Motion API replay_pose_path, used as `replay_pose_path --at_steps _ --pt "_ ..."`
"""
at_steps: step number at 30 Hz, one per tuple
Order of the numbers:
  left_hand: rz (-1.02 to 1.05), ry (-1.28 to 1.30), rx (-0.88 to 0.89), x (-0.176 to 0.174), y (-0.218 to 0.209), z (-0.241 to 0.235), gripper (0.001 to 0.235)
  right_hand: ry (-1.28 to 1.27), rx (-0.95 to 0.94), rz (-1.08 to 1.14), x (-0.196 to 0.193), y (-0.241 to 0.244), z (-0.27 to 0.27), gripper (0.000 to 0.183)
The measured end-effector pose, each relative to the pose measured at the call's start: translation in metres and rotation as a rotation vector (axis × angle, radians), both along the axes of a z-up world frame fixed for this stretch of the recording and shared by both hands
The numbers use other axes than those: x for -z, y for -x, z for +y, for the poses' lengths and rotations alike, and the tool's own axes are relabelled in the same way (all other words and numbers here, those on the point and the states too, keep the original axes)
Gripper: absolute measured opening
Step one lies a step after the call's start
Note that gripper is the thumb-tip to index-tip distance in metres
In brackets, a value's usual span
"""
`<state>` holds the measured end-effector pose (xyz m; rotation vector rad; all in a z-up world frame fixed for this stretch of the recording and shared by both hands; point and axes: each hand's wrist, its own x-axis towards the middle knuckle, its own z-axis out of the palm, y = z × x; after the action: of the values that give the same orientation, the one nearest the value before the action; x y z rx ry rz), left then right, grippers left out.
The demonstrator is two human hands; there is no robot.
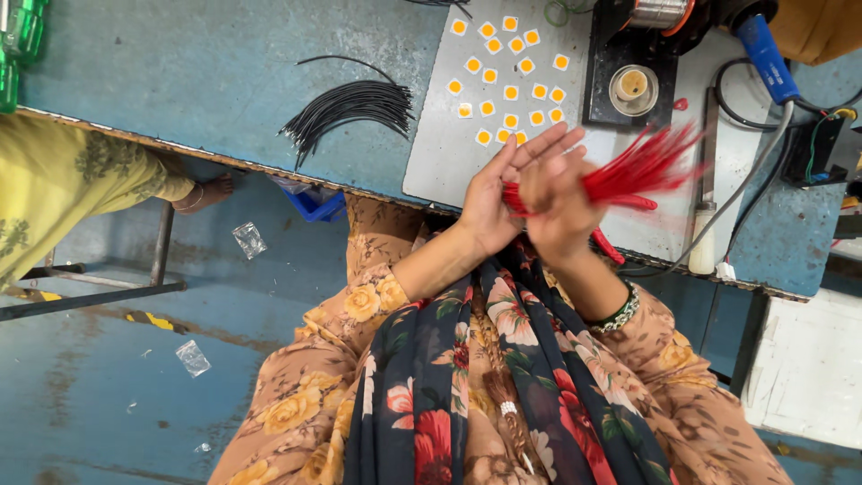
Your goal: The person gathers a bundle of red and black wires, aligns them, and uses wire strippers to remove the insulation from the ends of the red wires. The stripped wires are held in a bundle throughout the process.
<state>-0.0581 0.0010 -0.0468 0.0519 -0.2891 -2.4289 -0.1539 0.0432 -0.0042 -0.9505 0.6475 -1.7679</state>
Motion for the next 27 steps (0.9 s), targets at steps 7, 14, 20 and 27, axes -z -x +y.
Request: replay_pose_path --at_steps 7,14,20,27 --pt "0.074 -0.155 -0.054 -0.009 -0.004 -0.013 0.078 -0.018 -0.017 -0.11 -0.019 0.011 0.001 0.045" --pt "0.048 -0.108 0.004 -0.027 0.005 -0.005 0.085 -0.077 0.091 0.002 -0.002 0.003 0.003 0.039" --pt "0.044 -0.112 0.004 -0.018 0.007 -0.002 0.086 -0.079 0.097 0.053 0.0 0.002 0.002 0.034" --pt "-0.299 0.161 -0.232 -0.02 -0.012 -0.03 0.063 -0.361 -0.036 0.342 -0.012 0.022 -0.008 0.039"
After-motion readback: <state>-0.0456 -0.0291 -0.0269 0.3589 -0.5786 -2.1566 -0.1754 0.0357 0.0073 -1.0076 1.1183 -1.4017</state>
